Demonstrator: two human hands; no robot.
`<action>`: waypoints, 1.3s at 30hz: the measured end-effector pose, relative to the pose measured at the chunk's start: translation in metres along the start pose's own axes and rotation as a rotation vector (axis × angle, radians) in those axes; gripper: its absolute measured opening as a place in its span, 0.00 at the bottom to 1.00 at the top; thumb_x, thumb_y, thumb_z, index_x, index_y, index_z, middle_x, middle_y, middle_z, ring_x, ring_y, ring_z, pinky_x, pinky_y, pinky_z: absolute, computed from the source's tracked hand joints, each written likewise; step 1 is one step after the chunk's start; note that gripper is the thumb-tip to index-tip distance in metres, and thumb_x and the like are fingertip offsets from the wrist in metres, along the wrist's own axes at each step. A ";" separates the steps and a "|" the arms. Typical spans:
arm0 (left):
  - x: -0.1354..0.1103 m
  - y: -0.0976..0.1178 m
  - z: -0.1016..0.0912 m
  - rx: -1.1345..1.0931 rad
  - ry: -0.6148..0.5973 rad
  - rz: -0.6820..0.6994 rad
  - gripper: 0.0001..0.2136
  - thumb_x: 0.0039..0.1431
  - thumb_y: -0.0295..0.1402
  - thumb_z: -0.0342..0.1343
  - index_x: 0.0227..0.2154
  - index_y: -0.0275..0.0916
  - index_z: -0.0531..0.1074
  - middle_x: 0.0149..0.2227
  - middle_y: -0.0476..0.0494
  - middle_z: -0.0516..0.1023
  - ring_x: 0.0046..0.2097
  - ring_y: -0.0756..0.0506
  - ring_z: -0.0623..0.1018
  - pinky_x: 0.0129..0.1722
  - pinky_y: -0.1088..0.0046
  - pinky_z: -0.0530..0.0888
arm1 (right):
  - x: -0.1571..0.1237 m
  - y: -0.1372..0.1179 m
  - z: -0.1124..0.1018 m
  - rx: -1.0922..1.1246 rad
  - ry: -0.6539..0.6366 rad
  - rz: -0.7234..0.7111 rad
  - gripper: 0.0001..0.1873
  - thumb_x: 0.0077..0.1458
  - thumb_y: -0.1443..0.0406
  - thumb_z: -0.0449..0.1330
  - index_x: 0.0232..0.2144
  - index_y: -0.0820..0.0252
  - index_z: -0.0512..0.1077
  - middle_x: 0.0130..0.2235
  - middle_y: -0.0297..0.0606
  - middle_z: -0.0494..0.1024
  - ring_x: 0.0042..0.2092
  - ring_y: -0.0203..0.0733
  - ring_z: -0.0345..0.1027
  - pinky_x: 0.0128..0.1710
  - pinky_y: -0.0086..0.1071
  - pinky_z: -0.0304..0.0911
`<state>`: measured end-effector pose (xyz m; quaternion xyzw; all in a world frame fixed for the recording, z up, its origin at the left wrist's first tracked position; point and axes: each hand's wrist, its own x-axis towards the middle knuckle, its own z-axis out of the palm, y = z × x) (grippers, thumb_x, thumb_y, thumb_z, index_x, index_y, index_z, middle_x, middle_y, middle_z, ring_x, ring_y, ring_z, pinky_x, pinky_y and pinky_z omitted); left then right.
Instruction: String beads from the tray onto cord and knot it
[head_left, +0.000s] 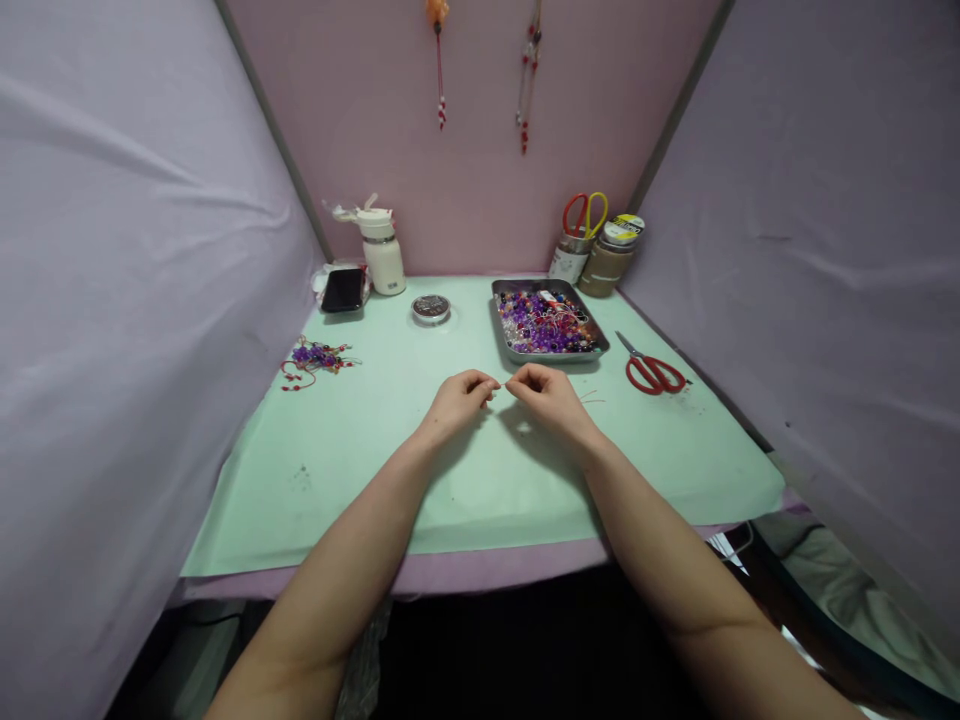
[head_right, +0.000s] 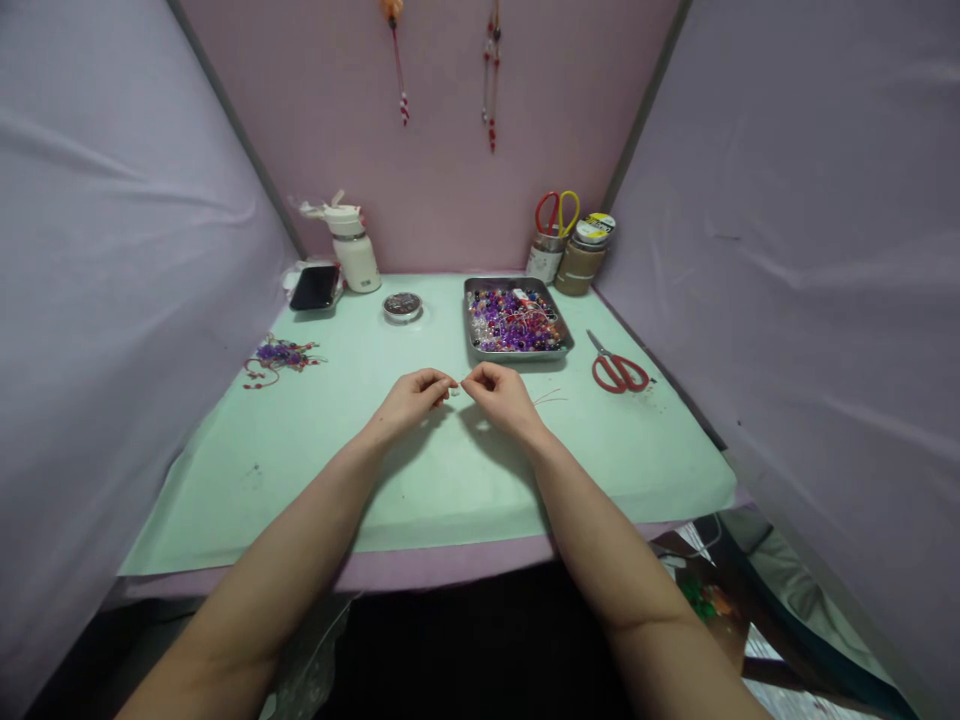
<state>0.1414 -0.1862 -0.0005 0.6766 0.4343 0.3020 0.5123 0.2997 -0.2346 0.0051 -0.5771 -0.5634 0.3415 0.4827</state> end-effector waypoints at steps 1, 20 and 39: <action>-0.001 0.001 -0.001 0.016 -0.003 -0.003 0.09 0.55 0.36 0.53 0.31 0.35 0.73 0.26 0.48 0.72 0.28 0.51 0.69 0.30 0.75 0.65 | 0.000 0.000 0.000 0.002 0.000 0.003 0.10 0.46 0.60 0.59 0.21 0.61 0.66 0.22 0.30 0.65 0.26 0.33 0.55 0.27 0.29 0.51; -0.008 0.012 -0.009 0.109 0.002 -0.018 0.10 0.51 0.37 0.54 0.30 0.35 0.74 0.28 0.48 0.75 0.27 0.52 0.68 0.28 0.75 0.64 | -0.002 -0.001 0.001 0.001 -0.090 0.028 0.08 0.48 0.60 0.58 0.28 0.60 0.70 0.25 0.32 0.70 0.27 0.34 0.59 0.27 0.30 0.54; -0.005 0.005 -0.006 0.232 -0.069 0.040 0.10 0.50 0.36 0.54 0.30 0.35 0.76 0.26 0.47 0.75 0.27 0.52 0.68 0.29 0.75 0.64 | 0.000 0.008 0.000 0.031 -0.238 0.080 0.04 0.49 0.64 0.53 0.25 0.58 0.64 0.21 0.28 0.64 0.22 0.31 0.52 0.22 0.27 0.48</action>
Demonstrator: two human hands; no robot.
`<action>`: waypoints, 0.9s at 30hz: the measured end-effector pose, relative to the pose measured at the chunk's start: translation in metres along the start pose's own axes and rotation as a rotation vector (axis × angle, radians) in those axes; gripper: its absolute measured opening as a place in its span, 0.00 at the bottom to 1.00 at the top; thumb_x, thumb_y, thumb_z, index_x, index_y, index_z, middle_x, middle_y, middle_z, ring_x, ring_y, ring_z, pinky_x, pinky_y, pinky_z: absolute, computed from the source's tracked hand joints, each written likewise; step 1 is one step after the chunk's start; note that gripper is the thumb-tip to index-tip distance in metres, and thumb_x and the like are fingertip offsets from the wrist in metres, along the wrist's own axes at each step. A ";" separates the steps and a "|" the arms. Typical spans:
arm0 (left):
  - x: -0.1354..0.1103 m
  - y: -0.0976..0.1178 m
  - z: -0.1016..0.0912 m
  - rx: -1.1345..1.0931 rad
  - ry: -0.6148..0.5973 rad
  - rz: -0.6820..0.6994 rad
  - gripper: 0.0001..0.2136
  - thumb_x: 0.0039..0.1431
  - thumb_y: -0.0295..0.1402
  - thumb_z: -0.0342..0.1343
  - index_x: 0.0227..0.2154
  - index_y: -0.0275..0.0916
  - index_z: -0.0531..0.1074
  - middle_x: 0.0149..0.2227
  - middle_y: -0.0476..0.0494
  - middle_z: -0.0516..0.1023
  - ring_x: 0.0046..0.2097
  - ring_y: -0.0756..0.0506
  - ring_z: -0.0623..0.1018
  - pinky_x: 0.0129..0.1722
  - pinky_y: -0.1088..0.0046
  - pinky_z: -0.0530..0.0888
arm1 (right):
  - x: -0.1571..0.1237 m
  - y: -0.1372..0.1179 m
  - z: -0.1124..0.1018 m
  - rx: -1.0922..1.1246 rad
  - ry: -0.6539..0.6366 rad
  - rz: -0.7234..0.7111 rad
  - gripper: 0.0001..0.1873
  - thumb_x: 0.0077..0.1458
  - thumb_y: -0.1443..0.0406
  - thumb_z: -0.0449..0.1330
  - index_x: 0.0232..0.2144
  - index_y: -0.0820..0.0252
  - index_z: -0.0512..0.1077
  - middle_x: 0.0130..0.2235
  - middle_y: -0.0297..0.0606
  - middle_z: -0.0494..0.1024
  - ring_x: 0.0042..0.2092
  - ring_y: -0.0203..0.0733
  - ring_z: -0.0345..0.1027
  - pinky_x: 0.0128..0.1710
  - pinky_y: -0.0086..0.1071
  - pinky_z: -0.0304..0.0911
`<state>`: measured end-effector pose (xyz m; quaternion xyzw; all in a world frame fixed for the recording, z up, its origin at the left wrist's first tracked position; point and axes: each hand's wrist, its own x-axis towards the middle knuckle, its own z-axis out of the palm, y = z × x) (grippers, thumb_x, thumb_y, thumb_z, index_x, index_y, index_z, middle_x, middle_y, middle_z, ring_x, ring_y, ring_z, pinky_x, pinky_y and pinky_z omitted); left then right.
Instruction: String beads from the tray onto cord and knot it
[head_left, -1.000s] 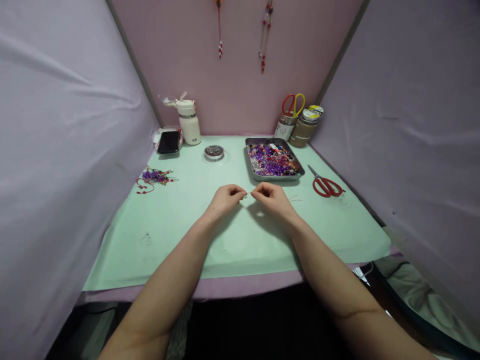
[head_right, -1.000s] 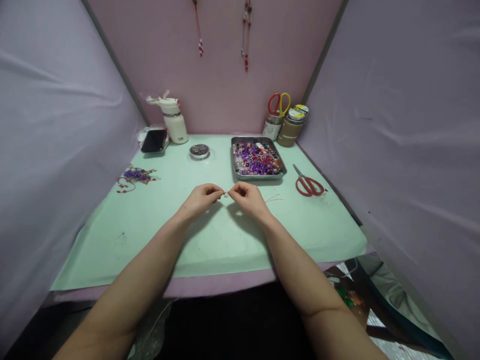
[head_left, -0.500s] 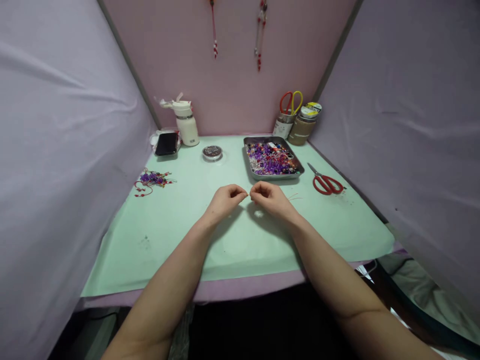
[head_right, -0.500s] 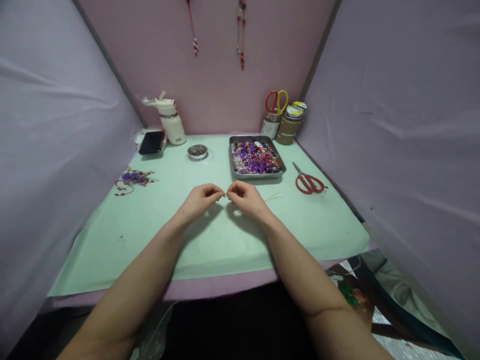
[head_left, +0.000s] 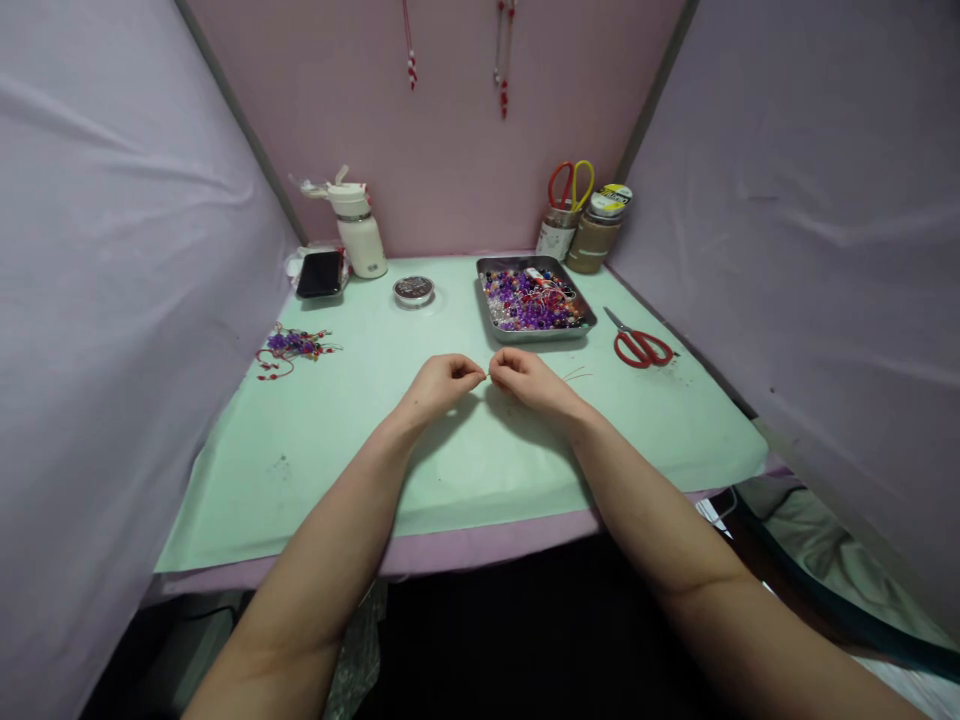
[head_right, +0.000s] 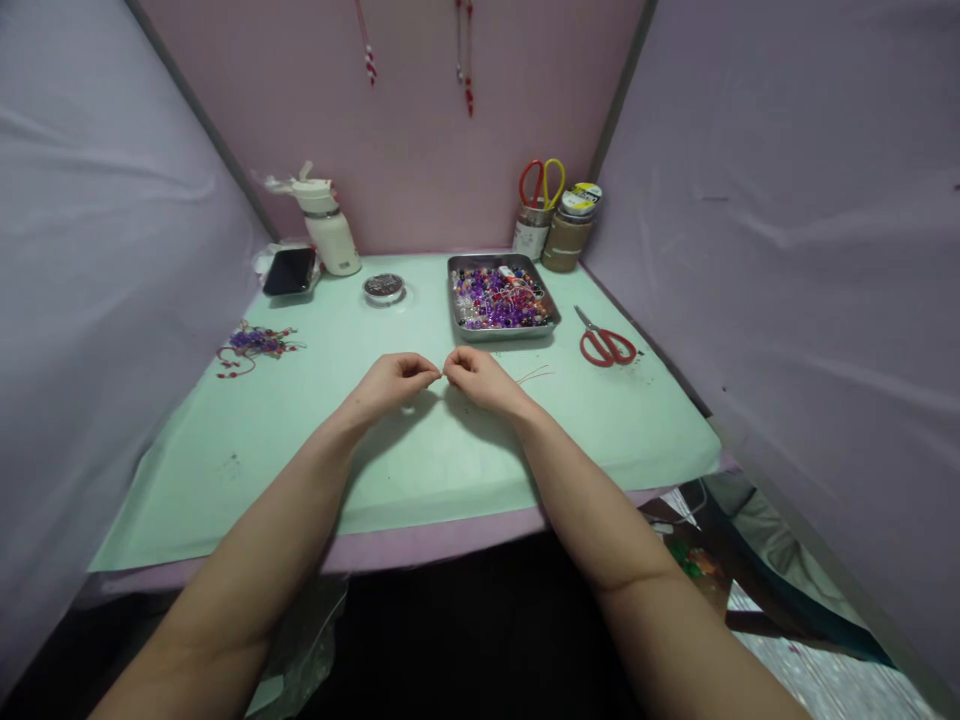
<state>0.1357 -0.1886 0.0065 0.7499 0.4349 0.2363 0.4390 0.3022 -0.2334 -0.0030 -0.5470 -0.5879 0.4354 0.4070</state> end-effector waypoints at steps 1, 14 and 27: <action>0.000 0.000 0.000 0.000 0.004 0.003 0.10 0.50 0.36 0.54 0.30 0.35 0.76 0.26 0.47 0.75 0.27 0.52 0.68 0.29 0.75 0.63 | 0.000 0.001 0.000 0.011 -0.007 0.011 0.04 0.49 0.65 0.53 0.25 0.58 0.64 0.21 0.28 0.64 0.22 0.31 0.52 0.22 0.27 0.48; -0.004 0.005 0.002 0.042 -0.078 -0.003 0.09 0.47 0.32 0.52 0.27 0.35 0.75 0.22 0.48 0.71 0.23 0.53 0.64 0.24 0.75 0.58 | 0.000 0.000 0.002 0.109 -0.040 0.062 0.04 0.50 0.65 0.53 0.24 0.58 0.61 0.23 0.31 0.68 0.22 0.32 0.58 0.22 0.27 0.55; 0.000 -0.001 -0.003 -0.309 -0.087 -0.193 0.11 0.45 0.39 0.60 0.28 0.35 0.76 0.23 0.46 0.71 0.24 0.53 0.65 0.23 0.75 0.60 | 0.001 0.000 0.003 0.007 0.055 -0.075 0.07 0.54 0.60 0.52 0.28 0.57 0.61 0.21 0.25 0.62 0.23 0.31 0.51 0.24 0.27 0.49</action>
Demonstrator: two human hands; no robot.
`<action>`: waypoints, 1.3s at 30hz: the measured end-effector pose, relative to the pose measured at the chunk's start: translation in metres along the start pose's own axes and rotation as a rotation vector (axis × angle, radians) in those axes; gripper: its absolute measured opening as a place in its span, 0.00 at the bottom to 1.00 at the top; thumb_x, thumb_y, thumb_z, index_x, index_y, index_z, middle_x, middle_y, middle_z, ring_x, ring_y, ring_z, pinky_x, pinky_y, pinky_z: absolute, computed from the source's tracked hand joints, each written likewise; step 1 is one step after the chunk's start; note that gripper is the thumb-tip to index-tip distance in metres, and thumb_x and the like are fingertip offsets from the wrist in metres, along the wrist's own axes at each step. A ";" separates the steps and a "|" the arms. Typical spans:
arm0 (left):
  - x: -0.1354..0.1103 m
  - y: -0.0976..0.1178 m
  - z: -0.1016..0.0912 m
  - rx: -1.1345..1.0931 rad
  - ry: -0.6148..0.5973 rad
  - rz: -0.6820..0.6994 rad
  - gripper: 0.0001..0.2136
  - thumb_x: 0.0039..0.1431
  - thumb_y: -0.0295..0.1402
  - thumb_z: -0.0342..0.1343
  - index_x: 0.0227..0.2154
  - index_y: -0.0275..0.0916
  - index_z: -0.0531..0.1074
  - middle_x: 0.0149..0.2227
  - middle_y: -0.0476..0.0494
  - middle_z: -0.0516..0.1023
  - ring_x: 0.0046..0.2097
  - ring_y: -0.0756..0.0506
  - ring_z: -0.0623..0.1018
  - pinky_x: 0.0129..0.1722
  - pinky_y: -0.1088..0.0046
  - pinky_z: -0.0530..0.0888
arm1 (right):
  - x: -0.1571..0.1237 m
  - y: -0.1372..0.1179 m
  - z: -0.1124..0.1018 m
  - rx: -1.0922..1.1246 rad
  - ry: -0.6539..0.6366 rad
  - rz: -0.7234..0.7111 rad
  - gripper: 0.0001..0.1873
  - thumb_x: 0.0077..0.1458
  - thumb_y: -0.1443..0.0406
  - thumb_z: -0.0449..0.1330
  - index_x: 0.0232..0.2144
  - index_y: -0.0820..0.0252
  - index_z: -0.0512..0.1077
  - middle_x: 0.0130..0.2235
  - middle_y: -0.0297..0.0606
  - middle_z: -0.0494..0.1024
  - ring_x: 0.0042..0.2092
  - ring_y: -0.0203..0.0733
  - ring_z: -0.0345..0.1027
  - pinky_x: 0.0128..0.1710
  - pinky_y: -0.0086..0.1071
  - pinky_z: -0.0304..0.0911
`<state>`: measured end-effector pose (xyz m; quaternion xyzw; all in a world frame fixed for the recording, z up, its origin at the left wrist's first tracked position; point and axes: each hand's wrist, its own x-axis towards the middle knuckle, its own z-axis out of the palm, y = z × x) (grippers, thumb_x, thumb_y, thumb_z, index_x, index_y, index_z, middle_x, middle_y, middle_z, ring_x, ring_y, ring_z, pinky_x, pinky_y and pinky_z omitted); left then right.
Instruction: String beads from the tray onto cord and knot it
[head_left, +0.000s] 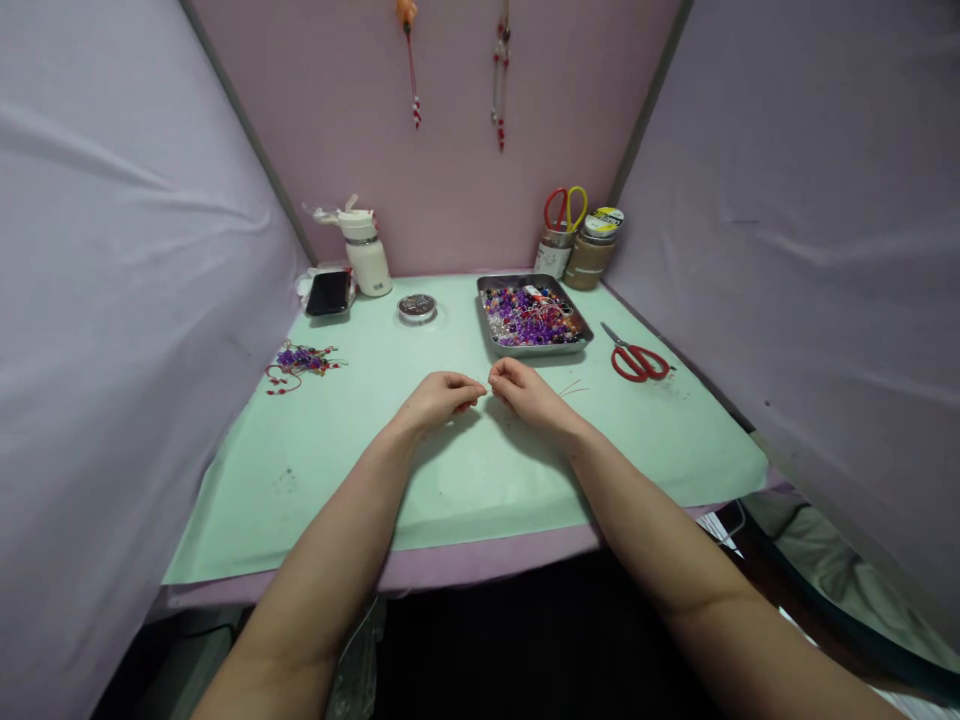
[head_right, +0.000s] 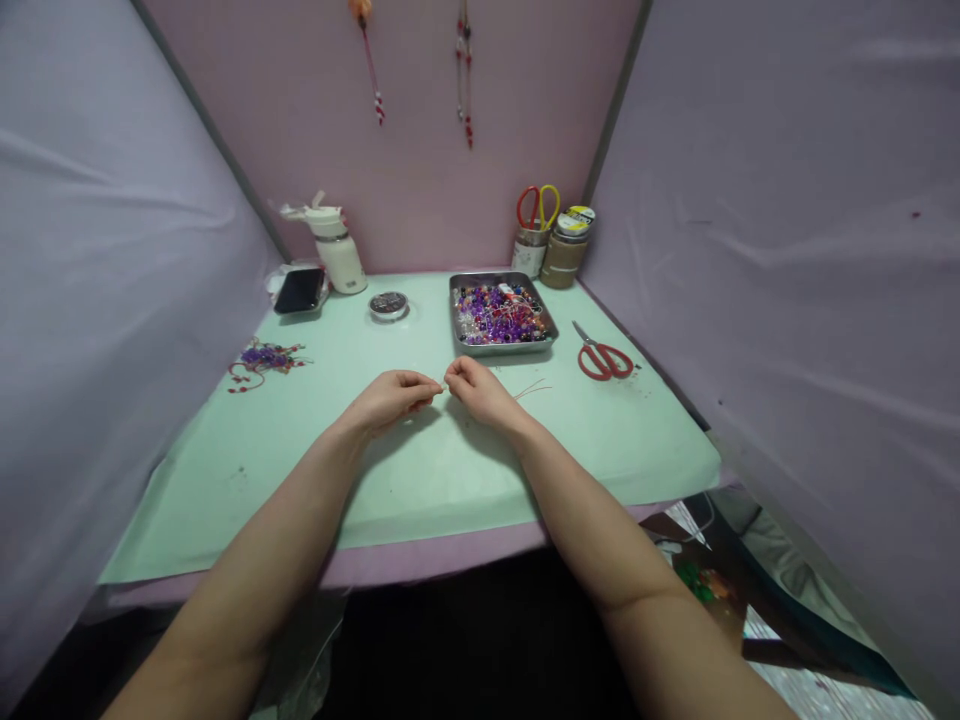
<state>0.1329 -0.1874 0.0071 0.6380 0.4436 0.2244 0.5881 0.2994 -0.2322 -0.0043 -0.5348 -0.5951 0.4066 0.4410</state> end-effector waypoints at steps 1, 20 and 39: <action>-0.001 0.001 0.000 -0.041 -0.006 -0.025 0.11 0.45 0.39 0.61 0.28 0.35 0.76 0.24 0.46 0.71 0.24 0.53 0.65 0.23 0.75 0.60 | 0.000 0.001 0.000 -0.002 0.000 -0.006 0.07 0.55 0.60 0.52 0.28 0.57 0.61 0.22 0.25 0.62 0.23 0.31 0.51 0.24 0.27 0.49; 0.004 -0.008 -0.007 -0.099 0.110 0.009 0.11 0.47 0.39 0.61 0.26 0.35 0.76 0.23 0.46 0.71 0.24 0.53 0.66 0.23 0.76 0.62 | -0.003 0.008 0.005 -0.653 0.248 -0.427 0.06 0.56 0.61 0.57 0.34 0.56 0.71 0.41 0.41 0.71 0.47 0.48 0.60 0.45 0.40 0.52; 0.009 -0.007 -0.006 0.024 0.177 0.108 0.10 0.47 0.38 0.58 0.26 0.35 0.75 0.24 0.46 0.73 0.25 0.53 0.67 0.25 0.75 0.63 | -0.003 0.005 0.002 -0.736 0.203 -0.491 0.13 0.63 0.61 0.51 0.35 0.56 0.75 0.38 0.40 0.75 0.42 0.43 0.64 0.46 0.40 0.47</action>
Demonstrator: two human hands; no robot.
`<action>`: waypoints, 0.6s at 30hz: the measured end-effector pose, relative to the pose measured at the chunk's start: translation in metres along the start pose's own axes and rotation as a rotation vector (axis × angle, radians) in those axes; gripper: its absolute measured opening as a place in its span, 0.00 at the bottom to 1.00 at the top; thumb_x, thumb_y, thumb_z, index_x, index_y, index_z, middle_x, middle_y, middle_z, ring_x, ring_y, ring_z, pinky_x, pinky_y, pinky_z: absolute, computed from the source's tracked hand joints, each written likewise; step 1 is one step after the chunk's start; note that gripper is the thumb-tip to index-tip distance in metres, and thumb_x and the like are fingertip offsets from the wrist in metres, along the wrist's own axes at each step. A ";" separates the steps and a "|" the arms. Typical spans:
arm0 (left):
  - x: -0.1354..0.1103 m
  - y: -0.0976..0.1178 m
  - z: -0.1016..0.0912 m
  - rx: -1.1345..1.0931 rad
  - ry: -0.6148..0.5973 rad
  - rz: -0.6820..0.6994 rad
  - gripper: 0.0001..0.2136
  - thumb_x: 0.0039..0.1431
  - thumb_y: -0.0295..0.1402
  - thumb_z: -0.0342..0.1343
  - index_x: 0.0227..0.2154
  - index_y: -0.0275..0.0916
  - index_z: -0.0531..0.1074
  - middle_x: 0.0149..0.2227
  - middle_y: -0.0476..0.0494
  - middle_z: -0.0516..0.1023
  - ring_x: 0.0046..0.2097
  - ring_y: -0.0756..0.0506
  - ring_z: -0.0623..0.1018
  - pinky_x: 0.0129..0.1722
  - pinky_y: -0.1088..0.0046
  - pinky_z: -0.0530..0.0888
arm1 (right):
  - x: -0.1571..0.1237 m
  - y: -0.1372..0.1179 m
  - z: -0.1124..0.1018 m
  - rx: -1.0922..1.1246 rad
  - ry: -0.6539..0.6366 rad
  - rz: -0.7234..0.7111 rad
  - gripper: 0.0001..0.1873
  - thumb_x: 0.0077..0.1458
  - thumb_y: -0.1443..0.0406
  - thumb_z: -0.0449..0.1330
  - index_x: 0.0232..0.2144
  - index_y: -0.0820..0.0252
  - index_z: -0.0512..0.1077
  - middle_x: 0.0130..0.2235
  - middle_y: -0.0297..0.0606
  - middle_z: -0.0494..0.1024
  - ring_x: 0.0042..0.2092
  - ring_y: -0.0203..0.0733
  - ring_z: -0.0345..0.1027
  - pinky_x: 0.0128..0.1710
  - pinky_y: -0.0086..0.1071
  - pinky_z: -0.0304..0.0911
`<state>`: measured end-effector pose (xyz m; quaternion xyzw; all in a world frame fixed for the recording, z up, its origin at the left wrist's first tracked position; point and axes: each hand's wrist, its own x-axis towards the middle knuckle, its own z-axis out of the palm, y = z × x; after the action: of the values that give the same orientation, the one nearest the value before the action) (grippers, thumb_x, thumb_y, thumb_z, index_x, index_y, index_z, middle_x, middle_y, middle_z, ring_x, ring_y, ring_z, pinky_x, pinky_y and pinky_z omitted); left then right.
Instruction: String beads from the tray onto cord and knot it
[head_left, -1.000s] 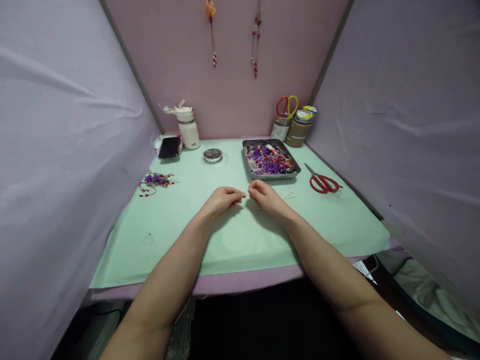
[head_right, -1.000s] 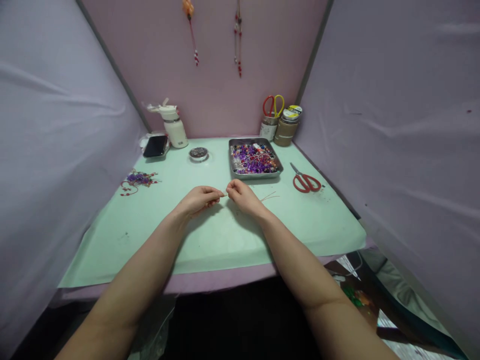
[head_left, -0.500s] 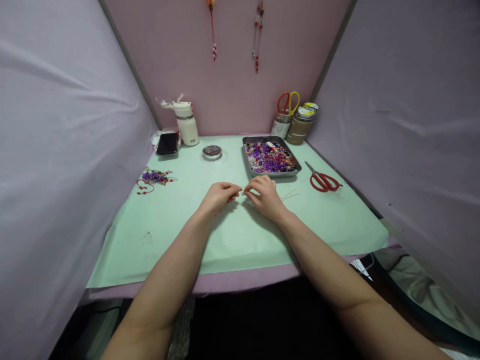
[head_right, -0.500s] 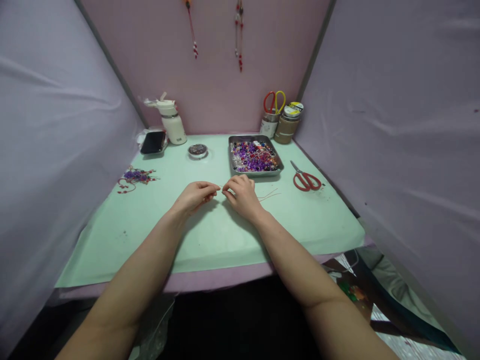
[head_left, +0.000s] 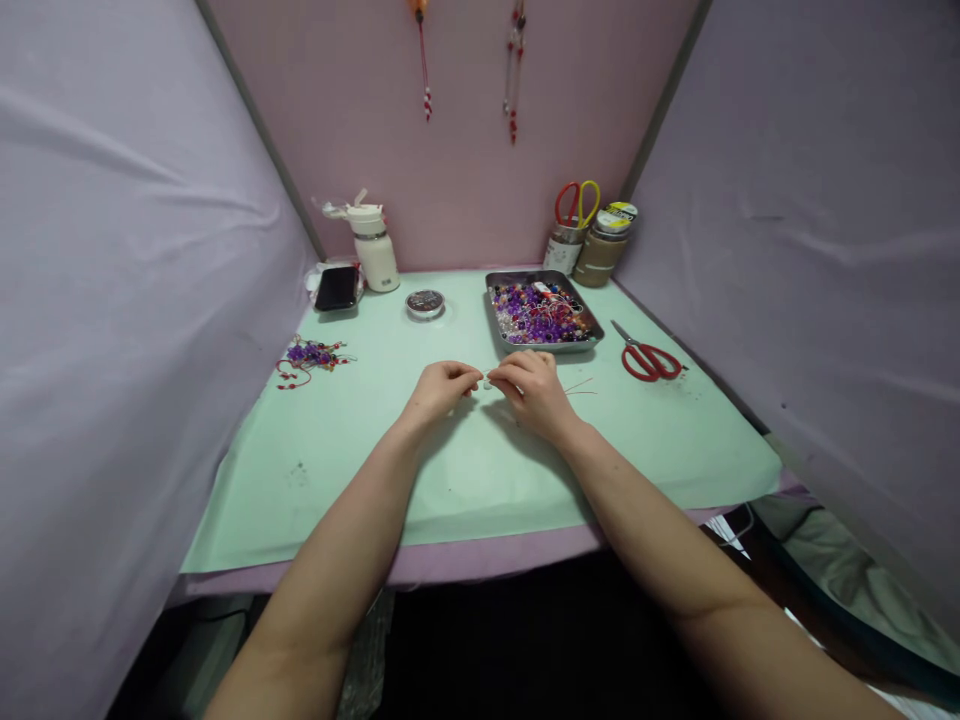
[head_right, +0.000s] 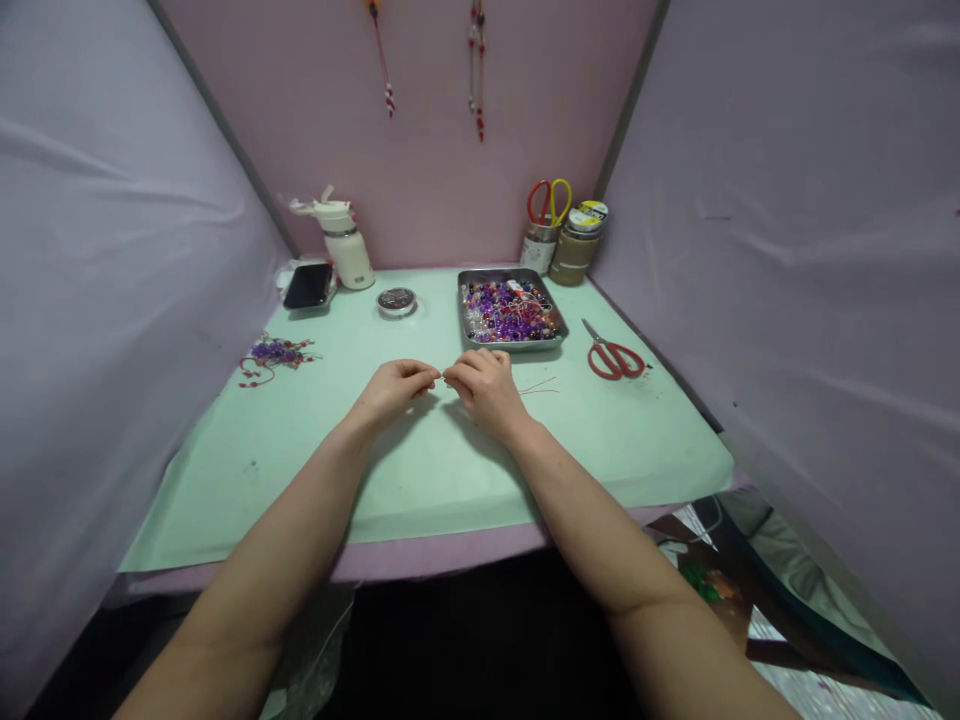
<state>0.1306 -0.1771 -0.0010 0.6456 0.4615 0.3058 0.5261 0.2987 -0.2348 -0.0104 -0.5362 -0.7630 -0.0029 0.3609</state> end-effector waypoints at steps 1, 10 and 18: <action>-0.001 0.001 0.001 0.095 0.000 0.053 0.10 0.48 0.38 0.57 0.26 0.35 0.76 0.24 0.47 0.73 0.25 0.52 0.68 0.26 0.74 0.64 | 0.000 0.001 0.000 0.019 0.014 0.000 0.13 0.63 0.61 0.51 0.35 0.56 0.75 0.39 0.41 0.76 0.43 0.44 0.64 0.46 0.40 0.49; -0.003 0.003 0.003 0.414 -0.045 0.312 0.08 0.54 0.34 0.54 0.30 0.39 0.77 0.30 0.48 0.79 0.32 0.49 0.73 0.35 0.73 0.68 | 0.002 0.006 0.002 0.415 -0.011 0.186 0.08 0.58 0.64 0.54 0.32 0.57 0.73 0.32 0.37 0.78 0.36 0.41 0.69 0.39 0.35 0.61; -0.002 0.003 0.004 0.383 0.042 0.500 0.07 0.57 0.33 0.55 0.29 0.41 0.77 0.33 0.46 0.78 0.38 0.48 0.74 0.41 0.72 0.69 | 0.005 -0.001 -0.004 0.907 -0.115 0.524 0.09 0.51 0.60 0.60 0.30 0.58 0.67 0.27 0.34 0.77 0.27 0.35 0.67 0.31 0.31 0.62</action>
<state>0.1341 -0.1801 0.0014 0.8199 0.3483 0.3465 0.2938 0.2997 -0.2330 -0.0041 -0.4984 -0.5464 0.4473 0.5030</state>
